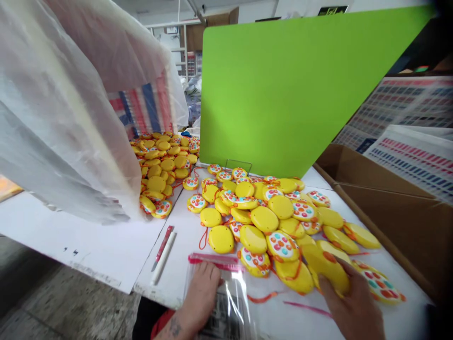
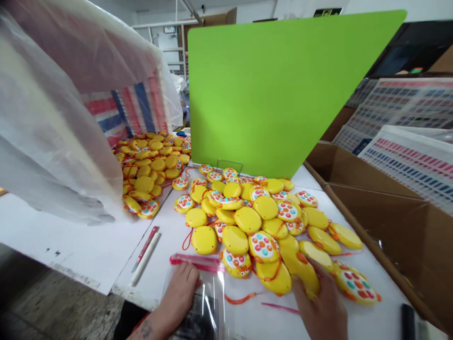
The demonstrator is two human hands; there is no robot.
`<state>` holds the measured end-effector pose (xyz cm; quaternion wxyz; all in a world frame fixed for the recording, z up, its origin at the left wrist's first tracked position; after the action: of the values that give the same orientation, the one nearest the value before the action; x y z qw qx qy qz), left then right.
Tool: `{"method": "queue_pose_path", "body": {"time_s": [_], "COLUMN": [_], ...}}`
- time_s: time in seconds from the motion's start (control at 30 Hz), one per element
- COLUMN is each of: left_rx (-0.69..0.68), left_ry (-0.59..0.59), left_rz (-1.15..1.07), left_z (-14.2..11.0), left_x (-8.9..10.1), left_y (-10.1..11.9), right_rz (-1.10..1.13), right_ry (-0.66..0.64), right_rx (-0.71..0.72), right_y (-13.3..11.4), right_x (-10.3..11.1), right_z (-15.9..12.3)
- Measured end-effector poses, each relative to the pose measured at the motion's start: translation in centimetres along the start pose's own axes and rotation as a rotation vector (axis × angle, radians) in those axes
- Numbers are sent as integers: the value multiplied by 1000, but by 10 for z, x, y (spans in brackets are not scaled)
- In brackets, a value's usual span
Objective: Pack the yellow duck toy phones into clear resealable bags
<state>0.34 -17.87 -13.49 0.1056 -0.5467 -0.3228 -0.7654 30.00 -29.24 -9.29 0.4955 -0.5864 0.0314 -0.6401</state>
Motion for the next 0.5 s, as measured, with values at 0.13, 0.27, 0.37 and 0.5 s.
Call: {"method": "queue_pose_path", "body": {"time_s": [0.13, 0.27, 0.37, 0.5], "left_rx": [-28, -54, -77, -88], "left_ry": [92, 100, 63, 113], "left_rz": [-124, -201, -189, -91], "left_z": [-5, -7, -6, -5], "left_x": [-1, 5, 9, 11], "left_y": [-3, -3, -1, 1], "right_rz": [382, 556, 563, 470], "right_ry": [-250, -603, -814, -726], "right_rx": [-37, 4, 20, 41], "right_y": [-55, -89, -95, -94], "right_x": [-9, -32, -50, -64], "right_z": [-33, -69, -80, -75]}}
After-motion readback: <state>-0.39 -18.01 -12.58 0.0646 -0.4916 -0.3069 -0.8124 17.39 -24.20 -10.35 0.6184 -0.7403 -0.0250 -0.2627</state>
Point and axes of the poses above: each hand's wrist, its own z-axis towards the middle knuckle, its own x-axis out of the back of the hand, y = z × x, the point moved 1 cm from there along z, towards the middle knuckle, and after that the axes turned 10 degrees about -x, right-handed, at the moved point
